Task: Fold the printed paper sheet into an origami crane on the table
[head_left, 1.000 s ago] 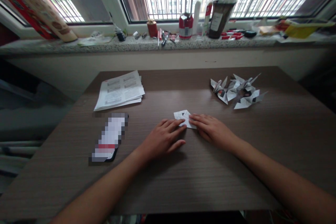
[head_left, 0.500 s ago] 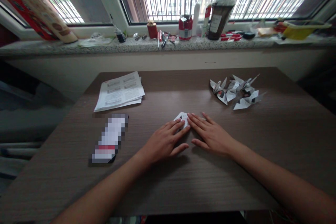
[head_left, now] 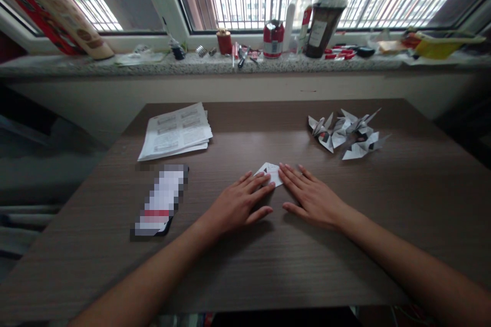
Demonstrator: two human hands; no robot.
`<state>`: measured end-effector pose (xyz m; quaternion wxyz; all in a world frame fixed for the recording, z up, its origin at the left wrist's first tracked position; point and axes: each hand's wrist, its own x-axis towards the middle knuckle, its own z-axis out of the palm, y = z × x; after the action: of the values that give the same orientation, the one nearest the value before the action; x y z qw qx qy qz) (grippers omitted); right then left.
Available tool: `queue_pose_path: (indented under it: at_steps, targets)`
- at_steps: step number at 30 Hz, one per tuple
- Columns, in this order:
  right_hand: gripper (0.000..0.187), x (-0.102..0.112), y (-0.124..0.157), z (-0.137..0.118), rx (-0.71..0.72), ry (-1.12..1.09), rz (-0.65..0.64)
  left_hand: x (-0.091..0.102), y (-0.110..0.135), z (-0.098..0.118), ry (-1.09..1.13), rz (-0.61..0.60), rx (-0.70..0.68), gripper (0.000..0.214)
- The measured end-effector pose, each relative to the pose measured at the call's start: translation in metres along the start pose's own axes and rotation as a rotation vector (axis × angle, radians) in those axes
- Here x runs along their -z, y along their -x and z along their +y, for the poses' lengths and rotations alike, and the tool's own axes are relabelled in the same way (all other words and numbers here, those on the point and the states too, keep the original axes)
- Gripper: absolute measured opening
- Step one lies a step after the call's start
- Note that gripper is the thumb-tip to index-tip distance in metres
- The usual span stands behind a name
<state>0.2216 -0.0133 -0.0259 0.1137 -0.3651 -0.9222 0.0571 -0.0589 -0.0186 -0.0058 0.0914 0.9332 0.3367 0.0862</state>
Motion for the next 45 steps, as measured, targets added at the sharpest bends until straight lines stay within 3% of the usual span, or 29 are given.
queue_pose_path:
  at_steps: [15,24,27,35,45]
  targets:
    - [0.085,0.005,0.031,0.025,-0.127,0.051,0.003,-0.001,0.002,-0.001,0.007,-0.016,0.007,0.059]
    - [0.080,0.006,0.034,0.030,-0.153,0.015,0.023,-0.001,-0.002,-0.001,-0.019,0.003,-0.021,0.057]
    - [0.082,0.009,0.031,0.025,-0.144,0.025,0.042,-0.002,-0.002,-0.001,-0.026,0.003,-0.023,0.056]
    - [0.088,0.005,0.011,-0.004,0.050,-0.039,-0.045,-0.002,0.000,-0.004,-0.036,0.002,-0.023,0.059]
    - [0.083,0.003,0.010,-0.005,0.038,-0.041,-0.056,0.000,0.001,-0.006,0.006,-0.024,-0.028,0.054]
